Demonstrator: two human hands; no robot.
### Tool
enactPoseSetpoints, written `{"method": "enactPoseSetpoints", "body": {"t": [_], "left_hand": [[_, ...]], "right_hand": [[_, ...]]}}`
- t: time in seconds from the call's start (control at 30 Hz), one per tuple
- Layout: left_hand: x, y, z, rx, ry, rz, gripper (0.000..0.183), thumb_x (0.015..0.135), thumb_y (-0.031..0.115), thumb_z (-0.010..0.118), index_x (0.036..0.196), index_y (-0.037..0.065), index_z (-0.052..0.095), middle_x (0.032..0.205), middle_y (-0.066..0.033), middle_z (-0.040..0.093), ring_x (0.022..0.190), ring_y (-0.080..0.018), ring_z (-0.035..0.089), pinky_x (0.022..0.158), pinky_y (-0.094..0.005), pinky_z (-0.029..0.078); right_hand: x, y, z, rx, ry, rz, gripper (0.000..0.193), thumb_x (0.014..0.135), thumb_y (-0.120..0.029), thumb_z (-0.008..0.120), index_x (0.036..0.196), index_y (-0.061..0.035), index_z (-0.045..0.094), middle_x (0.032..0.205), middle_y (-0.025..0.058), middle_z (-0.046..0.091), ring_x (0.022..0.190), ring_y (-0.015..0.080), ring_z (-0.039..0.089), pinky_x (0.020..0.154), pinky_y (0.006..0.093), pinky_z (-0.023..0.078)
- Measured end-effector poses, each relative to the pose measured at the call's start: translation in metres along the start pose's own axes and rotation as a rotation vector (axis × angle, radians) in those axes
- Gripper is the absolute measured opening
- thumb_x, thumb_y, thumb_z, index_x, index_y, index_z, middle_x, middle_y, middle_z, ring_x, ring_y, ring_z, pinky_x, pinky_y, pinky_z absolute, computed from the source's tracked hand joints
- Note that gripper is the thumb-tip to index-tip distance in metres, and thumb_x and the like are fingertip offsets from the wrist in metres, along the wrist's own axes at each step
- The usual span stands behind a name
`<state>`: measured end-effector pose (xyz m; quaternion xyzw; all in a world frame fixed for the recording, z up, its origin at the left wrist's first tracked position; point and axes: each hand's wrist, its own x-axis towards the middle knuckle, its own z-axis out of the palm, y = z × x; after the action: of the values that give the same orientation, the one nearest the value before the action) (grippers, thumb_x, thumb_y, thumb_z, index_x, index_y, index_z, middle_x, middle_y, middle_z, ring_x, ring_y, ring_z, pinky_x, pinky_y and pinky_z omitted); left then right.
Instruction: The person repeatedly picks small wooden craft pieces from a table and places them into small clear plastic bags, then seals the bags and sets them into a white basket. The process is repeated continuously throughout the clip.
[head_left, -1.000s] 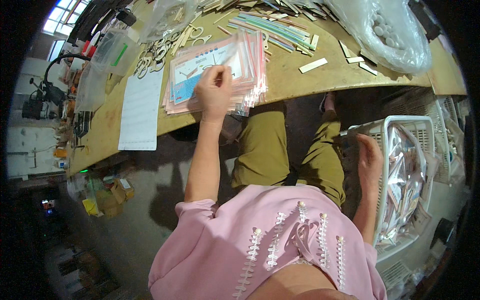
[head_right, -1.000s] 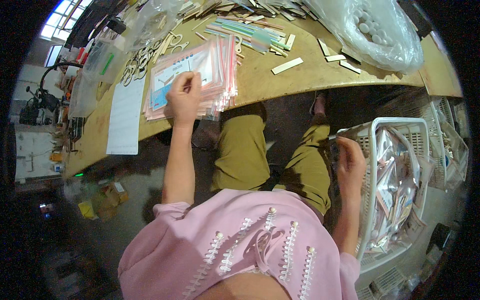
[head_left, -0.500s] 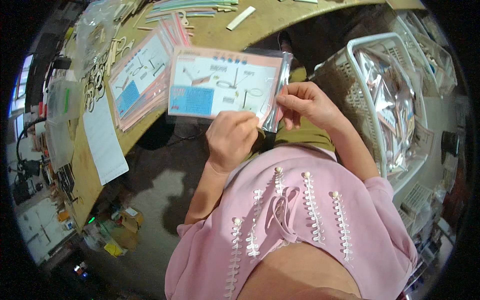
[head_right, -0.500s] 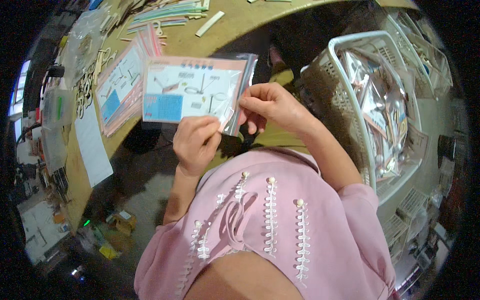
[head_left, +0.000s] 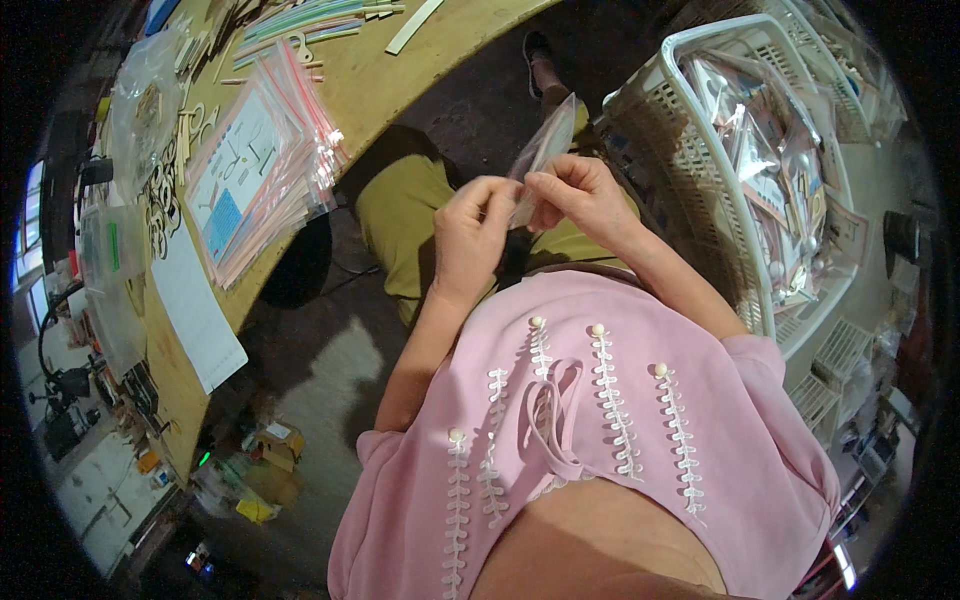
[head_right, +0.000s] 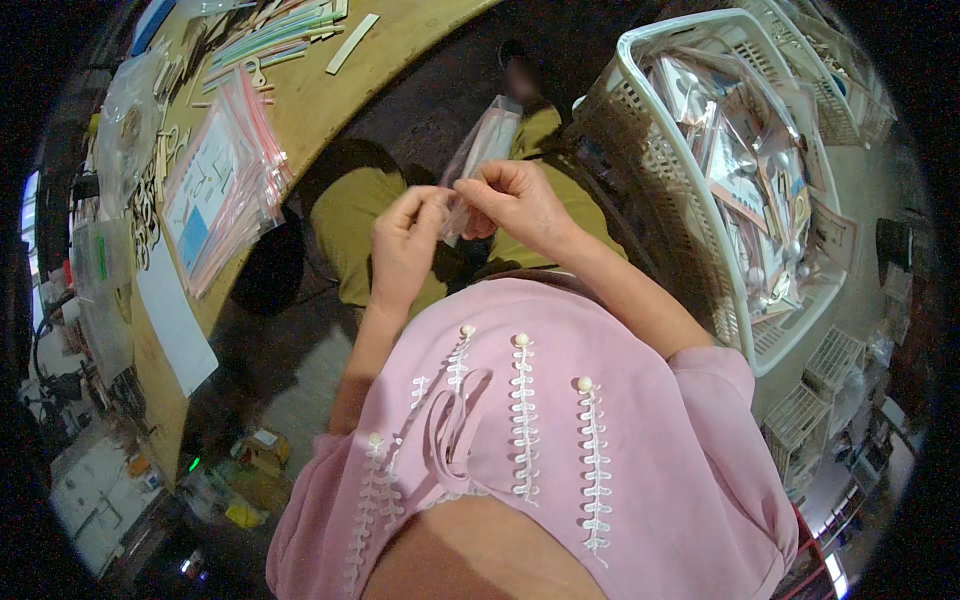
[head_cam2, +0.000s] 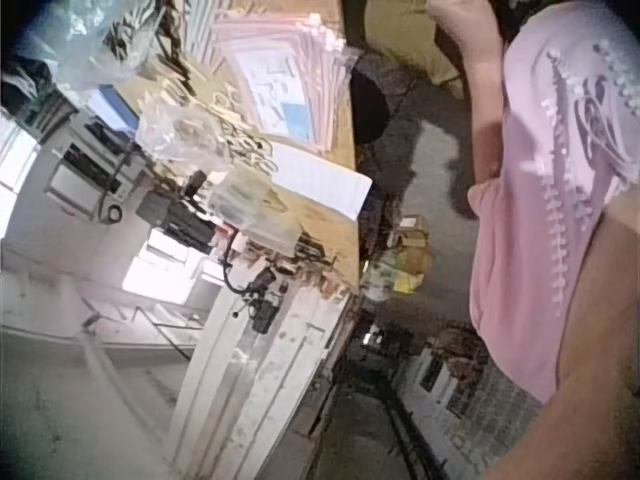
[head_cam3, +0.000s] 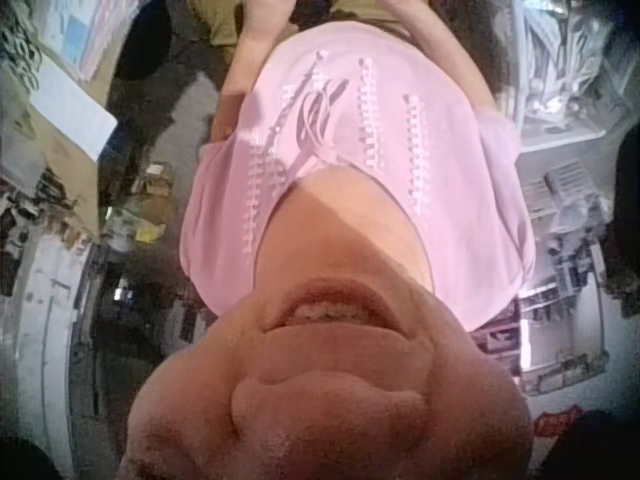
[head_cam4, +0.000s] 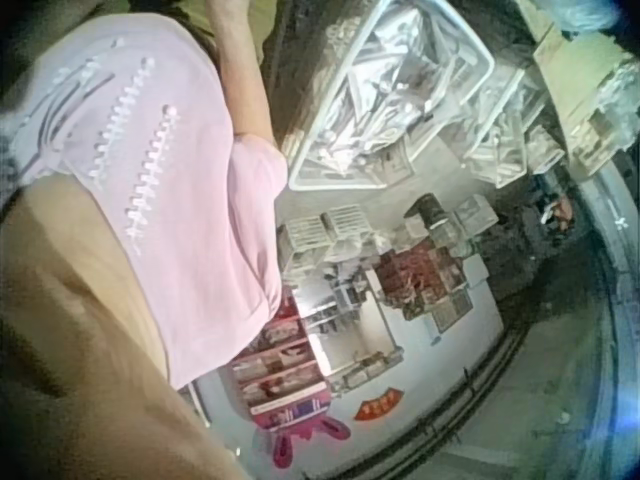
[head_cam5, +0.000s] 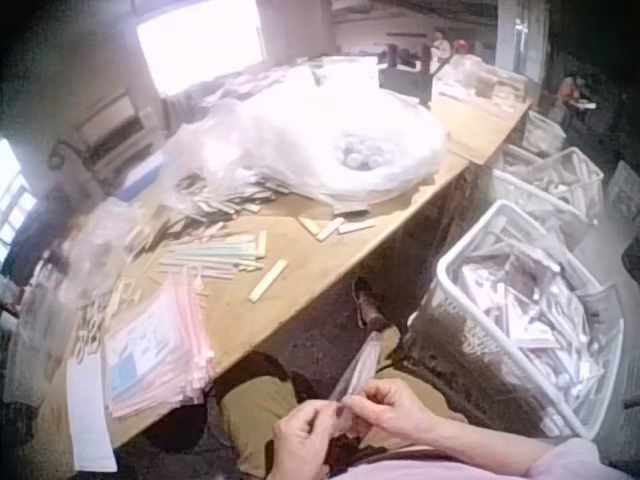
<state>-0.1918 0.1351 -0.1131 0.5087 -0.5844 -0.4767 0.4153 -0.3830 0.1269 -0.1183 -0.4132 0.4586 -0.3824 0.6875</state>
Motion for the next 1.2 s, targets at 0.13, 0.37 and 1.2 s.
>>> {"method": "enactPoseSetpoints", "body": {"t": [0.13,0.37,1.2], "left_hand": [[0.013,-0.016,-0.003,-0.182,0.129,-0.139,0.008,0.103,0.007,0.062,0.104,0.000,0.066,0.083,0.0027,0.066,0.069,-0.0016,0.056,0.058,-0.0231,0.046],[0.012,0.001,0.001,0.288,0.080,0.091,0.005,0.098,0.002,0.062,0.102,0.001,0.065,0.087,-0.0132,0.070,0.069,-0.0231,0.067,0.063,-0.0334,0.051],[0.239,0.052,-0.119,1.314,-0.072,0.719,0.008,0.090,0.010,0.069,0.096,0.010,0.064,0.094,-0.0126,0.064,0.089,-0.0369,0.067,0.077,-0.0462,0.054]], "right_hand": [[-0.007,-0.002,-0.010,-0.273,-0.080,0.140,0.024,0.099,-0.024,0.071,0.091,-0.0013,0.067,0.075,0.0046,0.070,0.063,0.0143,0.070,0.054,0.0296,0.055],[-0.022,-0.055,0.002,-1.242,-0.081,-0.643,0.050,0.081,-0.019,0.079,0.128,-0.0125,0.062,0.117,0.0066,0.066,0.079,0.0281,0.071,0.063,0.0402,0.057],[-0.041,-0.002,-0.055,-1.185,0.215,-0.637,0.022,0.075,0.004,0.067,0.094,-0.0038,0.069,0.101,0.0120,0.066,0.106,0.0339,0.061,0.088,0.0442,0.053]]}}
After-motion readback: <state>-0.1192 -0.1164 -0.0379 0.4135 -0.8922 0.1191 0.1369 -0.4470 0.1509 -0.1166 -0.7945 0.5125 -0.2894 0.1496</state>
